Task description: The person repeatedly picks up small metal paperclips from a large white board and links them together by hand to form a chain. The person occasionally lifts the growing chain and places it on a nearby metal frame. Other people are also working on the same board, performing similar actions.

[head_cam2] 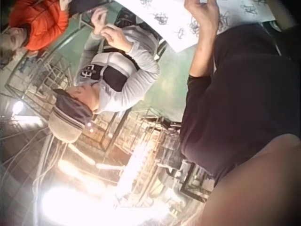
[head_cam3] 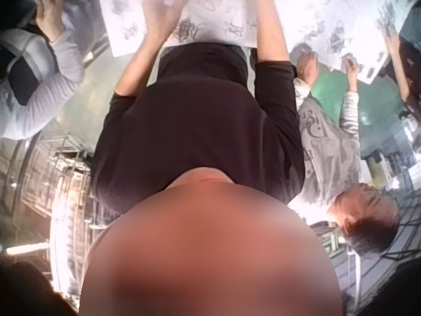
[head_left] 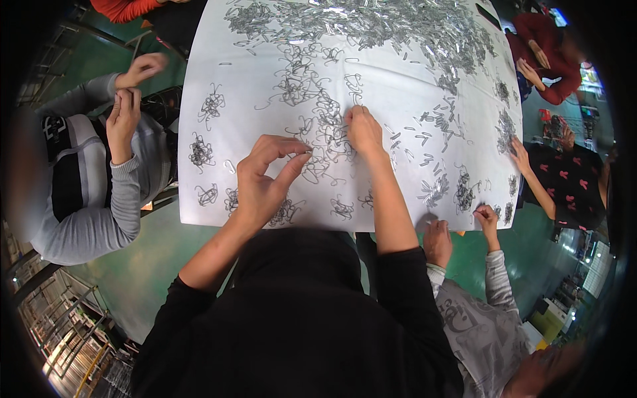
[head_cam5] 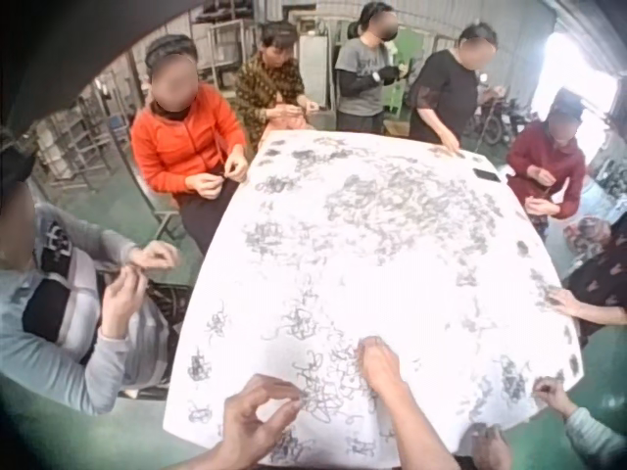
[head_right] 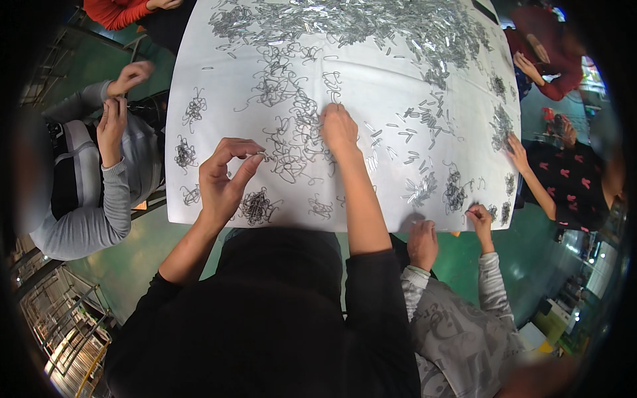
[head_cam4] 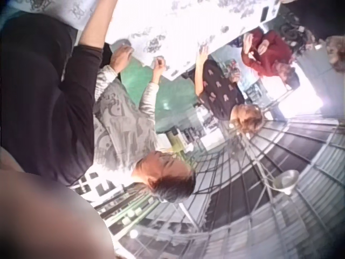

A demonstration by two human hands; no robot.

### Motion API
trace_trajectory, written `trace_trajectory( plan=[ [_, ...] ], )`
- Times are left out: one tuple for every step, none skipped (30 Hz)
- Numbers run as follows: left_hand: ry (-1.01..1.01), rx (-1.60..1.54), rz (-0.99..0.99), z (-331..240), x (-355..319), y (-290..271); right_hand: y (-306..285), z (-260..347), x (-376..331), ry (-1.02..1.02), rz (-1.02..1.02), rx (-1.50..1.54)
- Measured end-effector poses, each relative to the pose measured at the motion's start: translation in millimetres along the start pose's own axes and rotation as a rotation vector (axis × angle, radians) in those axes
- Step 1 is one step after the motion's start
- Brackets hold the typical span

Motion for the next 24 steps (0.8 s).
trace_trajectory(
  plan=[
    [0.004, 0.002, 0.011, 0, -2, 1, -7, -3, -11, 0.054, 0.009, 0.086],
    [0.008, -0.005, 0.024, 0, -4, 2, -14, -5, -24, 0.116, 0.024, 0.165],
    [0.013, -0.010, 0.038, 0, -5, 4, -26, -3, -38, 0.147, -0.016, 0.316],
    [0.019, -0.015, 0.053, 1, -6, 7, -39, 1, -53, 0.184, -0.052, 0.461],
    [0.023, -0.018, 0.074, 2, -7, 10, -50, 3, -68, 0.251, -0.068, 0.590],
    [0.027, -0.019, 0.094, 2, -7, 14, -64, 8, -82, 0.275, -0.082, 0.771],
    [0.031, -0.019, 0.113, 2, -8, 17, -75, 12, -97, 0.330, -0.076, 0.936],
    [0.028, -0.032, 0.122, 3, -8, 21, -88, 18, -110, 0.365, -0.077, 1.110],
    [0.026, -0.044, 0.132, 3, -8, 26, -102, 24, -121, 0.374, -0.094, 1.166],
    [0.024, -0.058, 0.143, 3, -9, 30, -117, 30, -132, 0.365, -0.121, 1.228],
    [0.022, -0.065, 0.159, 2, -9, 35, -131, 37, -137, 0.301, -0.164, 1.312],
    [0.020, -0.072, 0.176, 2, -9, 40, -136, 38, -142, 0.349, -0.179, 1.307],
    [0.018, -0.081, 0.194, 1, -9, 46, -143, 39, -145, 0.343, -0.209, 1.325],
    [0.024, -0.089, 0.207, 0, -9, 51, -147, 40, -147, 0.337, -0.239, 1.343],
    [0.029, -0.096, 0.218, -2, -9, 55, -150, 38, -148, 0.340, -0.259, 1.333],
    [0.034, -0.102, 0.229, -3, -8, 60, -151, 36, -148, 0.343, -0.277, 1.323],
    [0.038, -0.112, 0.233, -4, -8, 64, -149, 31, -149, 0.389, -0.279, 1.300],
    [0.042, -0.121, 0.236, -5, -8, 69, -153, 30, -150, 0.343, -0.331, 1.305],
    [0.045, -0.129, 0.240, -6, -8, 73, -154, 26, -151, 0.340, -0.368, 1.296],
    [0.059, -0.119, 0.251, -7, -7, 77, -154, 21, -153, 0.366, -0.395, 1.280],
    [0.072, -0.109, 0.263, -7, -8, 81, -156, 18, -154, 0.342, -0.437, 1.272],
    [0.085, -0.098, 0.275, -7, -8, 86, -157, 15, -155, 0.348, -0.468, 1.260],
    [0.121, -0.112, 0.289, -7, -8, 91, -157, 11, -156, 0.350, -0.498, 1.243],
    [0.157, -0.125, 0.302, -6, -8, 96, -161, 7, -159, 0.338, -0.550, 1.183]
  ],
)
Point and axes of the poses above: each hand's wrist, its own x-axis towards the middle knuckle, its own y-axis out of the palm, z = x × y, the point moved 8 cm from there along x, towards the middle knuckle, and after that the axes turned 15 degrees about -x, right-handed, at the moved point
